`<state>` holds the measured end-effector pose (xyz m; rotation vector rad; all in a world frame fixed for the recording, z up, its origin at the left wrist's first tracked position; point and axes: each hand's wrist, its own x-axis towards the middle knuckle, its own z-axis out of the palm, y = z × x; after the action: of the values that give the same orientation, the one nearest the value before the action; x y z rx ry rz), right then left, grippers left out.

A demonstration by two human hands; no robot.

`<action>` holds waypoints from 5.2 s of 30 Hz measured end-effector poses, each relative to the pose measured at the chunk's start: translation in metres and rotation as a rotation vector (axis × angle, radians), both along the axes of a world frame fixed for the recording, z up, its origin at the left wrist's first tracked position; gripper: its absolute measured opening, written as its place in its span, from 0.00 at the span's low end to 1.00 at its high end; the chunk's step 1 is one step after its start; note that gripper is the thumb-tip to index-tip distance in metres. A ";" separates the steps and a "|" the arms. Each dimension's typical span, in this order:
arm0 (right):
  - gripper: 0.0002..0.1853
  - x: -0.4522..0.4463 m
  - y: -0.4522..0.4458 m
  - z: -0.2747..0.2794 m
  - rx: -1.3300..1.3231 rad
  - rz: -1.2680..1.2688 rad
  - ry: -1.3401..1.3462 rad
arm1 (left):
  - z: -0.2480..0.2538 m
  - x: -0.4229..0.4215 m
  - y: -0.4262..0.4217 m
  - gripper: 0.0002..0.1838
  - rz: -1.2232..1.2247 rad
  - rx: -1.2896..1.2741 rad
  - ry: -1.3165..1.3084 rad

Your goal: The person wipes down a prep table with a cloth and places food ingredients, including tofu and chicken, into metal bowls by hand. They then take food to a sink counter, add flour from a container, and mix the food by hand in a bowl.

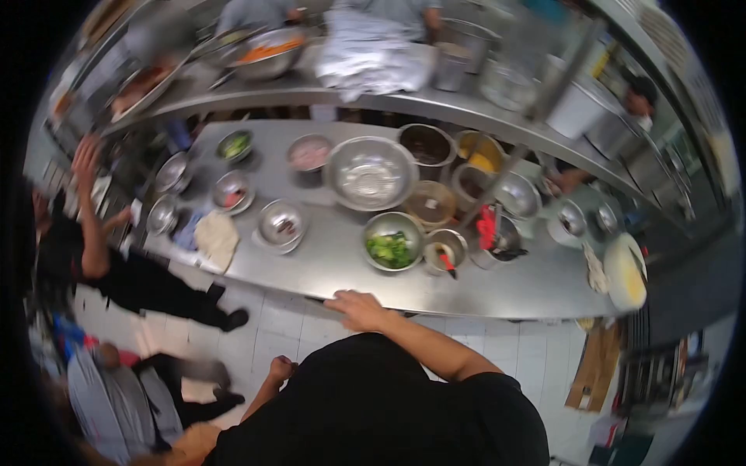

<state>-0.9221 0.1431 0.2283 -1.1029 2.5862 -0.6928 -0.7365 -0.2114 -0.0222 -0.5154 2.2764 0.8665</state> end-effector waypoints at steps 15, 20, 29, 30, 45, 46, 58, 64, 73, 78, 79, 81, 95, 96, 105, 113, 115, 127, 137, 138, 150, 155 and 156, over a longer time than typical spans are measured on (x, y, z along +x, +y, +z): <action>0.45 -0.023 -0.041 -0.026 0.221 0.206 0.485 | 0.017 0.337 -0.028 0.15 0.308 -0.086 -0.188; 0.43 -0.021 -0.044 -0.034 0.246 0.192 0.505 | 0.010 0.305 -0.004 0.20 0.772 0.154 -0.107; 0.43 -0.025 -0.046 -0.044 0.291 0.207 0.532 | 0.122 0.325 0.013 0.33 0.385 -0.199 -0.002; 0.43 -0.026 -0.045 -0.045 0.292 0.209 0.537 | 0.148 0.321 0.022 0.32 0.382 -0.233 -0.015; 0.42 -0.023 -0.048 -0.040 0.300 0.204 0.556 | 0.222 0.237 0.020 0.30 0.371 0.174 0.336; 0.42 -0.023 -0.048 -0.040 0.294 0.202 0.559 | 0.223 0.234 0.019 0.30 0.361 0.221 0.349; 0.42 -0.016 -0.048 -0.035 0.252 0.181 0.550 | 0.228 0.218 0.013 0.30 0.277 0.455 0.391; 0.41 -0.015 -0.050 -0.031 0.246 0.181 0.518 | 0.228 0.215 0.011 0.30 0.260 0.493 0.390; 0.40 -0.015 -0.049 -0.031 0.243 0.182 0.480 | 0.231 0.213 0.009 0.30 0.237 0.518 0.387; 0.40 -0.015 -0.048 -0.032 0.230 0.177 0.493 | 0.235 0.212 0.009 0.30 0.229 0.524 0.388; 0.40 -0.015 -0.048 -0.033 0.226 0.180 0.493 | 0.236 0.211 0.009 0.30 0.228 0.526 0.388; 0.40 -0.017 -0.047 -0.033 0.219 0.186 0.496 | 0.238 0.208 0.008 0.30 0.228 0.528 0.389; 0.41 -0.017 -0.047 -0.033 0.258 0.181 0.492 | 0.234 0.207 0.016 0.31 0.243 0.539 0.388; 0.41 -0.017 -0.047 -0.033 0.258 0.181 0.494 | 0.234 0.209 0.017 0.31 0.243 0.539 0.387; 0.42 -0.013 -0.048 -0.025 0.243 0.170 0.448 | 0.231 0.220 0.018 0.31 0.253 0.528 0.386; 0.43 -0.020 -0.046 -0.034 0.271 0.162 0.517 | 0.222 0.212 0.013 0.31 0.208 0.502 0.342; 0.43 -0.020 -0.046 -0.032 0.287 0.167 0.507 | 0.219 0.209 0.013 0.31 0.193 0.496 0.325; 0.43 -0.024 -0.040 -0.026 0.237 0.149 0.470 | 0.191 0.181 -0.004 0.33 0.047 0.434 0.233; 0.20 -0.013 -0.052 -0.031 -0.277 -0.344 0.121 | 0.143 0.143 -0.049 0.35 -0.210 0.307 0.066; 0.18 -0.005 -0.056 -0.021 -0.379 -0.521 0.001 | 0.135 0.139 -0.063 0.35 -0.267 0.262 0.039; 0.08 -0.068 0.229 0.082 -1.081 -1.618 0.555 | 0.210 -0.143 -0.144 0.32 -0.196 -0.168 0.688; 0.32 -0.134 0.457 0.000 0.028 -1.785 0.243 | 0.244 -0.222 -0.127 0.32 -0.201 -0.287 0.709; 0.36 -0.149 0.495 -0.031 -0.426 -1.861 0.047 | 0.250 -0.234 -0.124 0.32 -0.194 -0.288 0.728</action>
<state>-1.0708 0.6383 0.1975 1.6680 2.8032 -1.4102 -0.9705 -0.3353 0.2281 -0.0840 3.0792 0.6981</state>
